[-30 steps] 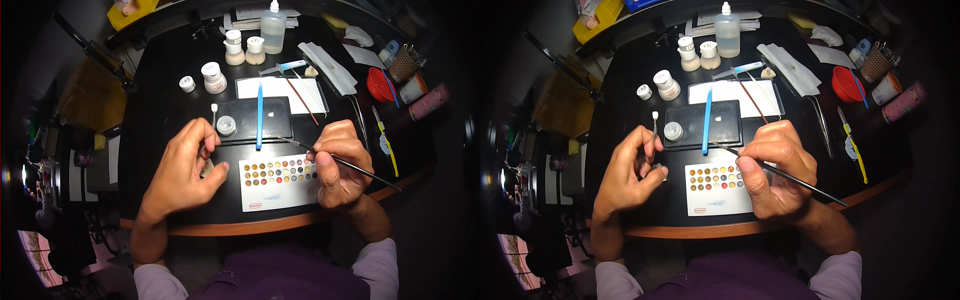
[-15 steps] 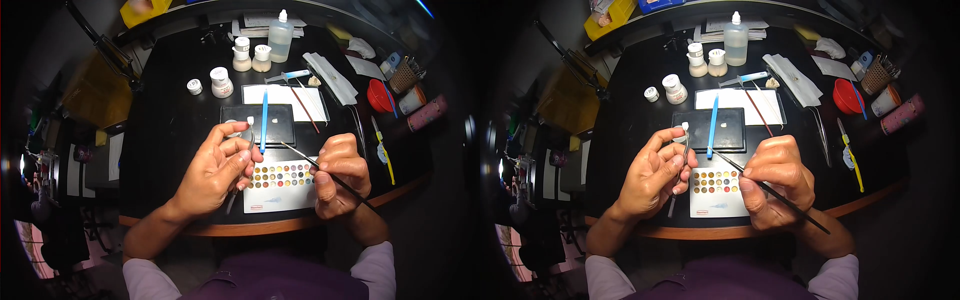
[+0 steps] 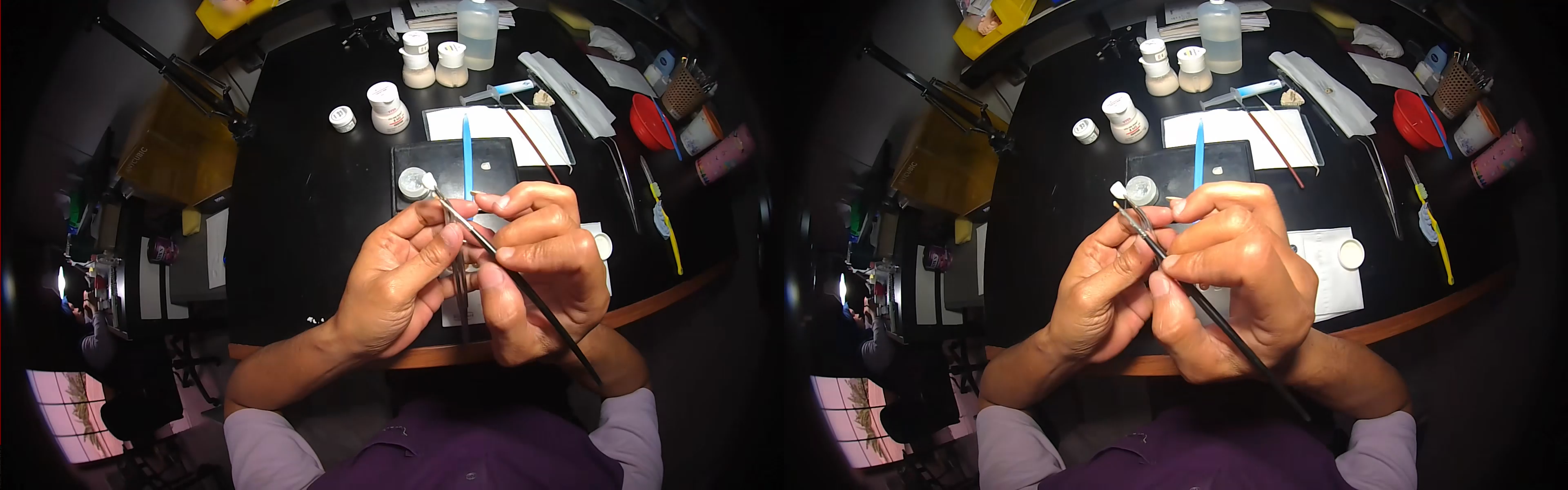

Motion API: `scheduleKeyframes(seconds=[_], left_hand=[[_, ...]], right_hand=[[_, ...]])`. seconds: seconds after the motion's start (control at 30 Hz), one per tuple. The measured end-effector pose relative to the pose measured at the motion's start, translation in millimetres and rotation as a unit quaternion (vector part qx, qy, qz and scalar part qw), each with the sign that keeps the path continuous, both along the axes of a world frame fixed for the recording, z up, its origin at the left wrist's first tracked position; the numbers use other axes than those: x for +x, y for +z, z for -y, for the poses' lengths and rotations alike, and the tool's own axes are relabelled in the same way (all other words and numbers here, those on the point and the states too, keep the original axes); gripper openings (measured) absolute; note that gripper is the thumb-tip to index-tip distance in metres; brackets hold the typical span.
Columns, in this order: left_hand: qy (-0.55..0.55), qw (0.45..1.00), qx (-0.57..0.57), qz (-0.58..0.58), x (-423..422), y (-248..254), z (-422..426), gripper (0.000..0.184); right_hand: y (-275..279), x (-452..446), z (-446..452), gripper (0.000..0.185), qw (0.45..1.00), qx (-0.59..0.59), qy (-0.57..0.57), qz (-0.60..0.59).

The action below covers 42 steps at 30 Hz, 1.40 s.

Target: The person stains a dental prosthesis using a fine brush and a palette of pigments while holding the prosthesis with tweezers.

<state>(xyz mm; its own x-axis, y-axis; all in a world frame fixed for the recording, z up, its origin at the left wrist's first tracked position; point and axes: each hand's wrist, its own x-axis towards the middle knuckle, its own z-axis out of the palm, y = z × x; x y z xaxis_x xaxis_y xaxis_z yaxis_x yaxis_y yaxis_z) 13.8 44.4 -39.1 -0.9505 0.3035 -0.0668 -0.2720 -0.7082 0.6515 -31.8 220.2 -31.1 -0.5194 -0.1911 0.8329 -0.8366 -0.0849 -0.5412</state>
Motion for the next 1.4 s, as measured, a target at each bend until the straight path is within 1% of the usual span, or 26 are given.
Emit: scheduleKeyframes(seconds=[0.03, 0.07, 0.17, 0.33, 0.53, 0.63, 0.7, 0.73, 0.87, 0.9, 0.97, 1.03, 1.4], left_hand=[[-0.012, 1.0, 0.016, -0.008, -0.1, -1.1, 0.6, 0.031], [-0.009, 1.0, 0.011, -0.003, 0.4, -0.6, -0.3, 0.029], [-0.003, 1.0, -0.009, 0.0, -0.2, 1.4, -2.0, 0.028], [-0.017, 1.0, -0.008, 0.006, -0.5, -1.2, -2.6, 0.026], [-0.033, 0.999, -0.004, 0.006, 0.9, -2.3, -2.6, 0.024], [-0.044, 0.999, -0.011, 0.008, 0.6, 2.7, -2.6, 0.023], [-0.047, 0.999, -0.005, 0.008, 1.0, -0.3, -2.5, 0.024], [-0.063, 0.998, 0.004, 0.007, 0.2, -1.0, 0.0, 0.022], [-0.056, 0.998, 0.011, -0.016, -2.4, 2.1, -3.1, 0.017], [-0.055, 0.998, 0.023, -0.003, -2.0, -0.5, -2.9, 0.018], [-0.065, 0.997, 0.028, -0.014, -3.6, 1.0, -2.2, 0.019], [-0.057, 0.998, 0.019, 0.003, -2.6, -0.7, -2.2, 0.021], [-0.045, 0.999, -0.004, -0.002, -1.0, -6.2, -1.0, 0.023]], right_hand=[[0.4, 0.3, -1.9, 0.021, 1.0, 0.002, -0.002, 0.002], [0.7, 0.5, -3.7, 0.021, 1.0, 0.004, -0.003, 0.004], [-4.7, -0.3, -5.2, 0.021, 1.0, 0.012, -0.02, -0.006], [-10.1, -2.0, -5.7, 0.022, 0.999, 0.013, -0.036, -0.014], [-2.0, -0.8, -13.5, 0.022, 0.999, 0.025, -0.018, -0.019], [-0.8, 1.1, -16.9, 0.025, 0.998, 0.058, -0.026, -0.021], [-1.3, 2.3, -16.6, 0.029, 0.998, 0.06, -0.024, -0.022], [-0.4, 2.2, -14.8, 0.028, 0.997, 0.062, -0.031, -0.025], [2.1, 3.0, -15.5, 0.025, 0.995, 0.069, -0.064, -0.042], [3.1, 3.6, -15.7, 0.026, 0.994, 0.073, -0.068, -0.04], [4.1, 2.8, -15.0, 0.028, 0.993, 0.077, -0.072, -0.045], [2.7, 2.9, -15.3, 0.03, 0.993, 0.079, -0.072, -0.042], [1.6, 1.5, -16.6, 0.03, 0.993, 0.09, -0.067, -0.045]])
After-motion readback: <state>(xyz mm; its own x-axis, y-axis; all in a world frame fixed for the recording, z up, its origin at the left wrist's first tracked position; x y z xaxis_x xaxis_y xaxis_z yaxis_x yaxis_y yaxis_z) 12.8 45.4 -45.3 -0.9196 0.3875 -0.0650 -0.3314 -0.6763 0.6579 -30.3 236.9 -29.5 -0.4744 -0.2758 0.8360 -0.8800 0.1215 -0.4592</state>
